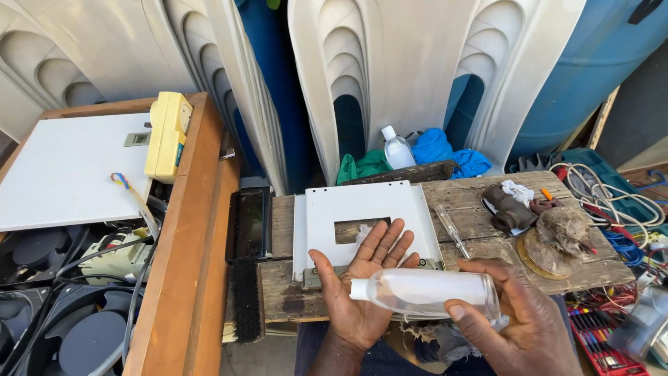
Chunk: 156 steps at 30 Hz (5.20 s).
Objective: Cleaning a metal enclosure panel using a cloth, solvent, and a small tool to scrape off residue.
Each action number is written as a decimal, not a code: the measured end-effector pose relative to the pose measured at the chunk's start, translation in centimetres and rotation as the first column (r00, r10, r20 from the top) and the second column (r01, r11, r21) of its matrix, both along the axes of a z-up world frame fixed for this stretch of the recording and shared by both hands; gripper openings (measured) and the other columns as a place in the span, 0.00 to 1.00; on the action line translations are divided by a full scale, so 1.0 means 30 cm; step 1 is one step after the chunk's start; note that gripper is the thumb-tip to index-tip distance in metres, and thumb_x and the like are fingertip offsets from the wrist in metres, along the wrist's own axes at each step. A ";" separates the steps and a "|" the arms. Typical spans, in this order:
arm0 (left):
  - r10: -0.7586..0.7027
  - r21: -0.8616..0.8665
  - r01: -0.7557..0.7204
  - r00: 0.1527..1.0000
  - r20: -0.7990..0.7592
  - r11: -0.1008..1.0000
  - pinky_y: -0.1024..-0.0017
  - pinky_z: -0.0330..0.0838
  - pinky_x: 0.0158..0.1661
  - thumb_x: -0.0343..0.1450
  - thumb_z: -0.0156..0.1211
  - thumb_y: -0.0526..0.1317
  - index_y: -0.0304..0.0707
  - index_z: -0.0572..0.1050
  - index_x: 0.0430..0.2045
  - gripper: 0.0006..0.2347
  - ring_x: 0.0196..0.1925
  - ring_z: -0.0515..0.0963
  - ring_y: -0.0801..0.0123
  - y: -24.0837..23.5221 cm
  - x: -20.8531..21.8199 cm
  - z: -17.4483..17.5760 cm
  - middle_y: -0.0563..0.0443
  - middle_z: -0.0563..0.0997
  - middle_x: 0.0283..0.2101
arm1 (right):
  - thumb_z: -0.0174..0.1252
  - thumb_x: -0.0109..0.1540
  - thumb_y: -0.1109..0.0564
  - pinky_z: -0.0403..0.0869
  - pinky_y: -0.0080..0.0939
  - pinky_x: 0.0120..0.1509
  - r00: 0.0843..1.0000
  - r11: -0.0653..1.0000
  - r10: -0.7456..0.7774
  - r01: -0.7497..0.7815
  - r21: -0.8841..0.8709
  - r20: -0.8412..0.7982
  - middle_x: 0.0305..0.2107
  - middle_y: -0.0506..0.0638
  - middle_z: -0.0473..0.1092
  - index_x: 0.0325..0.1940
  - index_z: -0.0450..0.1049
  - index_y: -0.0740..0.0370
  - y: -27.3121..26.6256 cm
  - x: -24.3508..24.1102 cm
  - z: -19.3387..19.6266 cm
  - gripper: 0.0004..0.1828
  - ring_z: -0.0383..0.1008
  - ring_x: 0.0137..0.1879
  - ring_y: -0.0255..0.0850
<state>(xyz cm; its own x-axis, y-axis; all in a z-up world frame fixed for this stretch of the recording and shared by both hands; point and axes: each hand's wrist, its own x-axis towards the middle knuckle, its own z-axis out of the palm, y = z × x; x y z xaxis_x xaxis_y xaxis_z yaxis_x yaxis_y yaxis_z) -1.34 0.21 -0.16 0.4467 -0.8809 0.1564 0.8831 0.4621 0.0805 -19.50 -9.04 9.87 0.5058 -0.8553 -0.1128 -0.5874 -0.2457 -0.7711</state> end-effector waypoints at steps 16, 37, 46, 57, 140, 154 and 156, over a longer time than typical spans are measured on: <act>0.046 0.106 -0.038 0.996 -0.080 0.994 0.44 0.61 0.71 0.65 0.39 0.78 0.25 0.62 0.73 0.53 0.75 0.65 0.38 -0.009 0.007 -0.016 0.27 0.65 0.75 | 0.79 0.45 0.46 0.73 0.40 0.52 0.930 0.952 -0.297 0.273 -0.137 -0.216 0.44 0.39 0.85 0.55 0.84 0.39 0.121 0.064 0.176 0.33 0.82 0.45 0.40; 0.007 0.047 -0.004 0.997 -0.071 0.999 0.47 0.57 0.74 0.66 0.39 0.79 0.27 0.60 0.74 0.53 0.79 0.62 0.43 0.017 0.023 -0.053 0.28 0.63 0.76 | 0.75 0.51 0.50 0.81 0.60 0.39 0.951 0.936 -0.302 0.284 -0.206 -0.061 0.58 0.51 0.76 0.60 0.77 0.56 0.166 0.129 0.224 0.33 0.80 0.52 0.57; 0.021 -0.041 -0.022 1.000 -0.023 0.999 0.48 0.57 0.75 0.68 0.41 0.77 0.25 0.59 0.73 0.51 0.78 0.61 0.43 0.017 0.021 0.003 0.27 0.62 0.76 | 0.56 0.63 0.63 0.74 0.68 0.47 0.814 0.820 -0.504 0.346 0.456 0.289 0.56 0.68 0.71 0.68 0.66 0.64 0.063 0.118 0.047 0.27 0.74 0.50 0.71; 0.066 -0.287 -0.047 0.996 0.056 0.957 0.52 0.49 0.78 0.77 0.47 0.71 0.21 0.57 0.74 0.45 0.81 0.54 0.41 -0.069 -0.031 0.105 0.25 0.54 0.77 | 0.78 0.59 0.54 0.76 0.44 0.61 0.886 0.722 0.204 -0.423 0.548 0.416 0.57 0.49 0.79 0.65 0.73 0.57 -0.159 -0.180 -0.632 0.32 0.82 0.60 0.42; 0.053 -0.157 -0.015 0.969 0.241 0.987 0.48 0.36 0.81 0.75 0.38 0.74 0.41 0.49 0.79 0.44 0.83 0.41 0.51 -0.039 -0.005 0.081 0.45 0.45 0.82 | 0.47 0.69 0.29 0.64 0.62 0.44 0.798 0.790 0.603 -0.595 0.149 -0.015 0.44 0.42 0.70 0.56 0.74 0.38 0.072 0.198 -0.189 0.21 0.66 0.36 0.49; 0.003 -0.162 0.036 0.972 0.234 0.986 0.58 0.43 0.79 0.74 0.37 0.75 0.33 0.52 0.79 0.47 0.83 0.49 0.56 -0.081 -0.157 0.151 0.41 0.52 0.81 | 0.57 0.67 0.35 0.63 0.56 0.31 0.950 0.881 0.298 -0.239 -0.408 0.088 0.21 0.50 0.72 0.33 0.71 0.51 0.006 0.207 -0.128 0.21 0.73 0.27 0.56; 0.046 -0.194 -0.004 0.976 0.213 0.981 0.59 0.43 0.79 0.75 0.38 0.73 0.28 0.51 0.78 0.46 0.82 0.53 0.54 -0.093 -0.163 0.199 0.39 0.57 0.79 | 0.54 0.67 0.33 0.67 0.55 0.32 0.952 0.853 0.159 0.000 -0.522 0.260 0.22 0.48 0.76 0.37 0.76 0.51 -0.048 0.261 -0.109 0.22 0.77 0.28 0.53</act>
